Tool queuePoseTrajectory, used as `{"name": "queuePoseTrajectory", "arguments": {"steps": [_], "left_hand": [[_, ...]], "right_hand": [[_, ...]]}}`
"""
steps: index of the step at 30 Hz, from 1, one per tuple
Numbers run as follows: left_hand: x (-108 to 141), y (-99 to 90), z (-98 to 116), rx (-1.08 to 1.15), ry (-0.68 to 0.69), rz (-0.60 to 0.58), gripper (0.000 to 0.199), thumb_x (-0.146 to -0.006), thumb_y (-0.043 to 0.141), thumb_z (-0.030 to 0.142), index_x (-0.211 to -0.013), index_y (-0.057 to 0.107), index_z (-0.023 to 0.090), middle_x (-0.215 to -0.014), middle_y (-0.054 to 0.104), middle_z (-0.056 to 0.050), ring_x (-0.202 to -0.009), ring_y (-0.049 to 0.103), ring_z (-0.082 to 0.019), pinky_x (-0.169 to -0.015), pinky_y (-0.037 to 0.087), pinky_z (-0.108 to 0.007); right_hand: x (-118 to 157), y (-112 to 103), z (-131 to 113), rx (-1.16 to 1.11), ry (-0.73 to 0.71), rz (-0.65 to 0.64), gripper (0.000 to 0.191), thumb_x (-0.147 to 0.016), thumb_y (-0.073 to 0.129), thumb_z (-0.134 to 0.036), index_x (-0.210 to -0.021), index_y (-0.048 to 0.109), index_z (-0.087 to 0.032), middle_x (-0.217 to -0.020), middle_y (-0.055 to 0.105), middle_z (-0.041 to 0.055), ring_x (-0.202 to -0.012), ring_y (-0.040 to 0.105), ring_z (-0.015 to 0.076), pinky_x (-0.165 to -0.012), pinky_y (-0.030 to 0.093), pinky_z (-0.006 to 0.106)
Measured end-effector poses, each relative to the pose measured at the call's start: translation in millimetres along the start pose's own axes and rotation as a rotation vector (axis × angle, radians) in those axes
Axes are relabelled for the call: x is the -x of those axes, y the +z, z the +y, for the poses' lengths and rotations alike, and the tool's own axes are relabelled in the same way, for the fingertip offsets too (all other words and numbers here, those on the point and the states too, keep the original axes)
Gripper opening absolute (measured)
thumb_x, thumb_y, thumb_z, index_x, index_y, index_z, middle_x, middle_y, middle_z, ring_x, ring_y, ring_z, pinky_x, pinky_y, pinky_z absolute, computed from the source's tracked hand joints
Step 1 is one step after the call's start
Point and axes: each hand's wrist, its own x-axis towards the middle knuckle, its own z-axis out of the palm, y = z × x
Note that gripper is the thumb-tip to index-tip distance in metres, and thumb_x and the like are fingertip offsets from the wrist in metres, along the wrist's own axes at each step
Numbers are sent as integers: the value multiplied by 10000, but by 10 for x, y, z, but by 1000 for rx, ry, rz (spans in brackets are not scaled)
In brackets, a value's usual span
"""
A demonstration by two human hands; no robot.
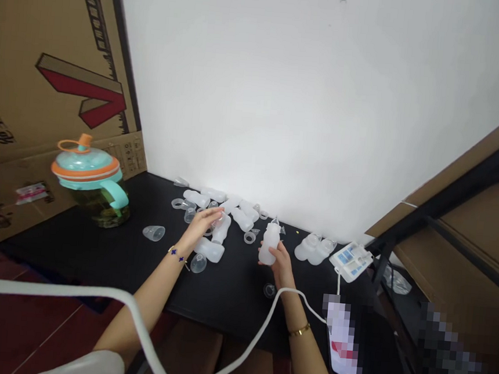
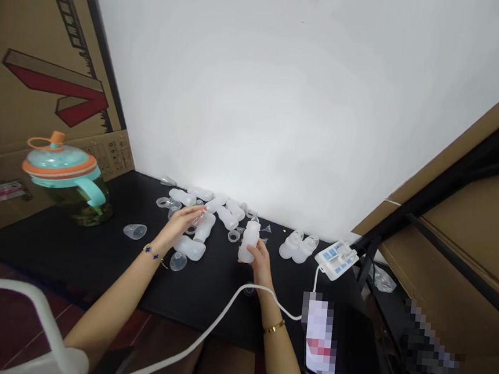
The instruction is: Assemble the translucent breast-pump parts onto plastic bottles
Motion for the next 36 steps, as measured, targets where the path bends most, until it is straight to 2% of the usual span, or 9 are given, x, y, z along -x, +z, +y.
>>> {"name": "queuePoseTrajectory", "arguments": {"steps": [3, 5, 9, 13, 17, 23, 25, 31, 36], "left_hand": [[2, 33, 7, 365, -169, -109, 319, -832, 680, 315, -1079, 723, 118, -1214, 709, -139, -1198, 637, -278, -1061, 509, -392], [12, 43, 16, 460, -235, -146, 239, -837, 677, 266, -1012, 739, 116, -1234, 703, -143, -1210, 637, -265, -1067, 519, -356], [43, 59, 19, 431, -298, -234, 226, -811, 705, 191, -1018, 752, 112, -1269, 693, -147, -1260, 610, -273, -1093, 508, -349], [64, 85, -30, 372, -318, -318, 454, -644, 799, 77, -1088, 752, 157, -1315, 678, -112, -1324, 561, -280, -1140, 449, -359], [81, 121, -79, 350, -317, -313, 578, -544, 821, 6, -1089, 756, 188, -1305, 684, -102, -1370, 512, -279, -1146, 427, -355], [120, 156, -36, 384, -363, -355, 343, -742, 774, 65, -1081, 760, 117, -1060, 761, -113, -1081, 692, -202, -1038, 508, -277], [123, 164, -21, 449, -389, -344, 301, -796, 742, 66, -1095, 749, 95, -1053, 757, -123, -1011, 709, -176, -975, 536, -238], [114, 183, -14, 575, -444, -305, 331, -903, 646, 101, -1233, 660, 122, -1269, 678, -169, -1089, 692, -207, -871, 579, -270], [106, 183, -22, 647, -445, -276, 356, -905, 593, 74, -1255, 626, 129, -1228, 694, -170, -1084, 704, -245, -850, 591, -304]], "right_hand": [[3, -10, -19, -55, 31, -39, 491, -742, 722, -437, -1172, 663, -209, -1140, 723, 109, -963, 696, 318, -574, 591, 348], [3, -14, -23, -70, 37, -55, 463, -752, 710, -427, -1161, 670, -212, -1124, 726, 108, -928, 697, 303, -549, 579, 334], [7, -6, -21, -96, 37, -65, 436, -775, 718, -411, -1156, 671, -204, -1068, 728, 106, -840, 688, 260, -497, 536, 292], [19, 16, -30, -64, 9, -47, 472, -736, 789, -393, -1152, 657, -214, -1066, 722, 91, -820, 675, 228, -498, 527, 271], [24, 24, -36, -61, 17, -36, 508, -709, 825, -386, -1150, 637, -219, -1083, 724, 91, -807, 674, 222, -483, 521, 263], [23, 11, -20, -128, 24, -59, 406, -773, 782, -380, -1112, 669, -188, -1051, 728, 99, -794, 677, 206, -492, 540, 253], [26, 12, -18, -153, 39, -61, 399, -780, 779, -384, -1106, 685, -175, -1054, 729, 98, -790, 677, 200, -498, 548, 252], [34, 41, -48, -254, 92, -44, 372, -811, 749, -414, -1050, 721, -131, -987, 739, 111, -755, 673, 202, -474, 550, 256], [11, 31, -48, -306, 113, -68, 335, -832, 733, -428, -986, 729, -130, -924, 745, 104, -678, 658, 180, -428, 520, 236]]}}
